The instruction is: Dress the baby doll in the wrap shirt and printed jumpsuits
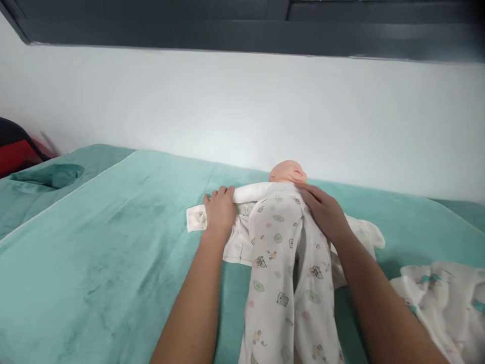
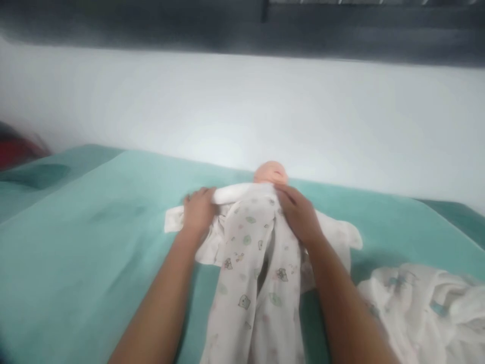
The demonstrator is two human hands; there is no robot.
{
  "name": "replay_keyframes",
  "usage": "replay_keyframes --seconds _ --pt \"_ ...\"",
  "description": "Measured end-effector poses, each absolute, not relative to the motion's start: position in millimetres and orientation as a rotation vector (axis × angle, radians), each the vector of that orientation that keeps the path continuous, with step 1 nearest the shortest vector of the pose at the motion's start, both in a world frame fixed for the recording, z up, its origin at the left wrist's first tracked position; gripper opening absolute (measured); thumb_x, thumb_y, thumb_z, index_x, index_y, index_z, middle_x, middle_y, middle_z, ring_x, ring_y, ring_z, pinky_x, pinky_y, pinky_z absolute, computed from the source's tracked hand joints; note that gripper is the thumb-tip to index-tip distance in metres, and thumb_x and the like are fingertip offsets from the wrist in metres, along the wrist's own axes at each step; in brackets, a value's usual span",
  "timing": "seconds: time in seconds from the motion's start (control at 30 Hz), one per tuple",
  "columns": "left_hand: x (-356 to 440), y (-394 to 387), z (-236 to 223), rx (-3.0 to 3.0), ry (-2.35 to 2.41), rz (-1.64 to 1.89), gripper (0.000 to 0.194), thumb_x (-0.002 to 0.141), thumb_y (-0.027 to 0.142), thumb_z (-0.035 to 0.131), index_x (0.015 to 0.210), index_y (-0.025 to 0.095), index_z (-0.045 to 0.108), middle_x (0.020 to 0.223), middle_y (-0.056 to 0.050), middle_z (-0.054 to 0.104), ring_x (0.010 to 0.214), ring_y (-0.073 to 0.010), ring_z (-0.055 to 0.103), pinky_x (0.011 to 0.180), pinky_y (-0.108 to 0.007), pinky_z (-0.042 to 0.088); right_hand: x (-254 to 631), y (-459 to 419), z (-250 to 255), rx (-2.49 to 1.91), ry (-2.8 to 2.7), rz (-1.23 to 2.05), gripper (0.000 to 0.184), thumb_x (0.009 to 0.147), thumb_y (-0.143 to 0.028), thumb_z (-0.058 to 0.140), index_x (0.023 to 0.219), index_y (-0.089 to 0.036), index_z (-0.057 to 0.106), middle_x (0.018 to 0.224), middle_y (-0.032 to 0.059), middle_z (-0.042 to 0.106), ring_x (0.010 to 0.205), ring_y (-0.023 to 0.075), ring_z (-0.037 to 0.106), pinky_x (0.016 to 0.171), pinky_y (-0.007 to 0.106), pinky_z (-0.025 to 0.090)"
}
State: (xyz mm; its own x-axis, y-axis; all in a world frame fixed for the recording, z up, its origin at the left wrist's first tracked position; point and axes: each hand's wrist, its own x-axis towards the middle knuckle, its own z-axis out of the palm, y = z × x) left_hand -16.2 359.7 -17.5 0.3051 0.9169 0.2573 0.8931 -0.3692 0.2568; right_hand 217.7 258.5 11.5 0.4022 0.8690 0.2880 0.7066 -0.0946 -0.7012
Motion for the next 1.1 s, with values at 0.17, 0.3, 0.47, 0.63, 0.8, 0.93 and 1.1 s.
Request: replay_keyframes --seconds 0.17,0.3,0.47,0.63,0.8,0.93,1.1 --pt "-8.2 346.9 -12.3 2.464 1.706 0.676 0.063 0.081 0.003 0.04 0.141 0.021 0.048 0.137 -0.013 0.058 0.132 -0.03 0.047 0.119 -0.064 0.017 250.1 235.6 -27.8 -1.921 -1.343 0.138 0.046 0.087 -0.03 0.045 0.128 -0.025 0.064 0.131 0.0065 0.066 0.118 0.029 0.06 0.1 0.043 0.046" --pt "11.8 314.9 12.9 2.363 1.288 1.004 0.054 0.086 0.007 0.038 0.136 0.022 0.053 0.143 -0.006 0.056 0.135 -0.0189 0.047 0.121 -0.042 0.029 260.1 247.9 -30.4 -2.059 -1.328 -0.03 0.05 0.084 -0.024 0.042 0.129 -0.023 0.063 0.131 0.009 0.066 0.12 0.0319 0.059 0.102 0.048 0.043" --pt "70.6 290.9 48.9 2.557 0.828 0.754 0.034 0.096 0.024 0.04 0.121 0.022 0.064 0.129 -0.004 0.066 0.123 -0.017 0.057 0.108 -0.03 0.045 268.0 249.9 -25.4 -2.093 -1.272 0.024 0.051 0.085 -0.024 0.039 0.132 -0.021 0.06 0.133 0.0098 0.064 0.12 0.0321 0.059 0.102 0.048 0.044" --pt "141.2 301.8 63.0 2.992 0.798 0.073 0.022 0.087 0.022 0.051 0.096 0.015 0.071 0.11 -0.014 0.069 0.111 -0.0267 0.062 0.098 -0.039 0.046 274.1 249.3 -24.2 -2.104 -1.134 0.11 0.049 0.085 -0.034 0.046 0.13 -0.021 0.06 0.128 0.0112 0.067 0.113 0.0314 0.063 0.093 0.045 0.047" --pt "183.0 301.4 53.6 3.053 0.858 -0.285 0.027 0.089 0.021 0.052 0.11 0.015 0.069 0.12 -0.016 0.067 0.116 -0.0259 0.06 0.098 -0.038 0.042 278.5 249.0 -24.8 -2.103 -1.086 0.165 0.047 0.083 -0.033 0.05 0.128 -0.023 0.06 0.127 0.0104 0.068 0.108 0.0292 0.065 0.086 0.04 0.049" --pt "186.3 299.1 51.5 3.038 0.968 -0.317 0.034 0.089 0.027 0.054 0.12 0.014 0.064 0.123 -0.017 0.067 0.117 -0.0282 0.06 0.099 -0.041 0.041 282.1 249.6 -25.6 -2.061 -1.065 0.175 0.045 0.081 -0.036 0.051 0.123 -0.024 0.063 0.127 0.0101 0.068 0.108 0.0295 0.066 0.086 0.041 0.049" --pt "151.2 310.5 76.5 3.077 0.986 -0.075 0.034 0.087 0.015 0.05 0.118 0.014 0.061 0.113 -0.015 0.068 0.108 -0.0291 0.064 0.086 -0.04 0.047 295.3 246.5 -21.8 -1.92 -0.979 0.102 0.047 0.068 -0.022 0.05 0.111 -0.021 0.069 0.112 0.009 0.073 0.099 0.029 0.068 0.086 0.041 0.05"
